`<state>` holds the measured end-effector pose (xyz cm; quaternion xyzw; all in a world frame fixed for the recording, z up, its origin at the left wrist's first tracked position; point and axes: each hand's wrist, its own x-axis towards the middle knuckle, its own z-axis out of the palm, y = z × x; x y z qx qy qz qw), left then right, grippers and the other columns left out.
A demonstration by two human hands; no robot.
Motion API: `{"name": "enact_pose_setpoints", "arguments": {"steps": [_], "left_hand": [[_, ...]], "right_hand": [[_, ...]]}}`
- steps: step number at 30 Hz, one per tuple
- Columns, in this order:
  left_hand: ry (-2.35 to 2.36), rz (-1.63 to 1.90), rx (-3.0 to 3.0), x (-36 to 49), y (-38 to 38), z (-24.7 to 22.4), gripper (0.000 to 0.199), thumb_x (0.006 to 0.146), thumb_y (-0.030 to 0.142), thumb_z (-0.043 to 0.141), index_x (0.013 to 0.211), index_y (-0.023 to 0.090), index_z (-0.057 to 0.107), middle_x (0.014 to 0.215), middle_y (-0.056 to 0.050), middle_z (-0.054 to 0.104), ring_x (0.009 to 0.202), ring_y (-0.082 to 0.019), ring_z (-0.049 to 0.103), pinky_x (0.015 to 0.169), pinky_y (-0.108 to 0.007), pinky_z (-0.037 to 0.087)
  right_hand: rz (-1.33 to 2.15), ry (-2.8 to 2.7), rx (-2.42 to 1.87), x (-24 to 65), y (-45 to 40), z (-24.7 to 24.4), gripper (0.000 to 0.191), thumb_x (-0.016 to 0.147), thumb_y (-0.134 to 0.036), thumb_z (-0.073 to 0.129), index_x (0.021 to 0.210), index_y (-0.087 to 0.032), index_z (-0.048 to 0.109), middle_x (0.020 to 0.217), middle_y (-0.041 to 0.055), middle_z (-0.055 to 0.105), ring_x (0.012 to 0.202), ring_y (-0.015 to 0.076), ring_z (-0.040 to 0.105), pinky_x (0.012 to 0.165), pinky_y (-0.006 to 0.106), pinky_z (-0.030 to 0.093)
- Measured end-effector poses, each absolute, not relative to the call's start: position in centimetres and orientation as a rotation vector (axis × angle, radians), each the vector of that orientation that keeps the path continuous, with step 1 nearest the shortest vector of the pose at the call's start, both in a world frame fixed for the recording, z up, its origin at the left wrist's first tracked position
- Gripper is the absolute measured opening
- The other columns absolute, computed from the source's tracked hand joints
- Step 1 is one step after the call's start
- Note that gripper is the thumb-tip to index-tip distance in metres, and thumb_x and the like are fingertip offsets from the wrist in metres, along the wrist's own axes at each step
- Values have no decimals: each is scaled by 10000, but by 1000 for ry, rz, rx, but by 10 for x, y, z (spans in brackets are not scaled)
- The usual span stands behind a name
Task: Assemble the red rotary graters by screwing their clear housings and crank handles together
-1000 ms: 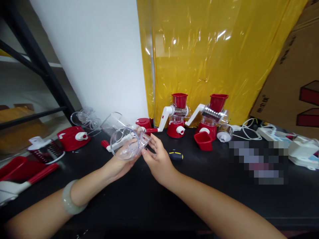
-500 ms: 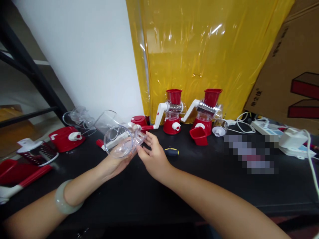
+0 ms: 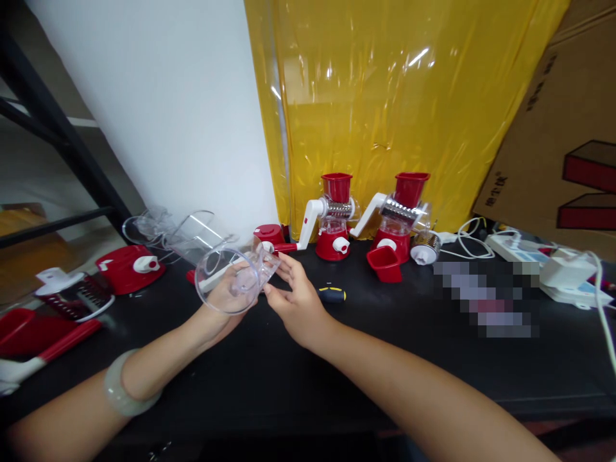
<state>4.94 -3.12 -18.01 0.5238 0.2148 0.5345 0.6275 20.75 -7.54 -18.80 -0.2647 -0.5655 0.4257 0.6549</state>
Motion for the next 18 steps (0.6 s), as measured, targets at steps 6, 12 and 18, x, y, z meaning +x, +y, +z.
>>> {"name": "enact_pose_setpoints", "arguments": {"steps": [6,12,18], "left_hand": [[562,1349,1282,49,-30,-184,711,427,128,957,1025,241,589,1092,-29,734,1024,-260,701,887,-376,559],[587,1365,1301,45,-26,-183,776,342,141,974,989,224,553,1068,-35,704,1033,-271,690,933,-423,537],[582,1309,1353,44,-34,-181,706,449,174,967,1026,223,564,1126,-51,692,1117,-287,660,1037,-461,485]], "right_hand": [[991,-1343,-562,210,-76,-185,568,875,-419,723,1342,-306,420,1491,111,475,1405,274,465,1087,507,498],[949,-1441,-588,211,-80,-185,576,920,-345,654,1395,-311,331,1519,124,422,1418,269,438,1024,466,528],[842,-1512,-652,213,-84,-185,588,920,-251,607,1416,-281,293,1510,142,420,1408,265,446,1007,440,529]]}}
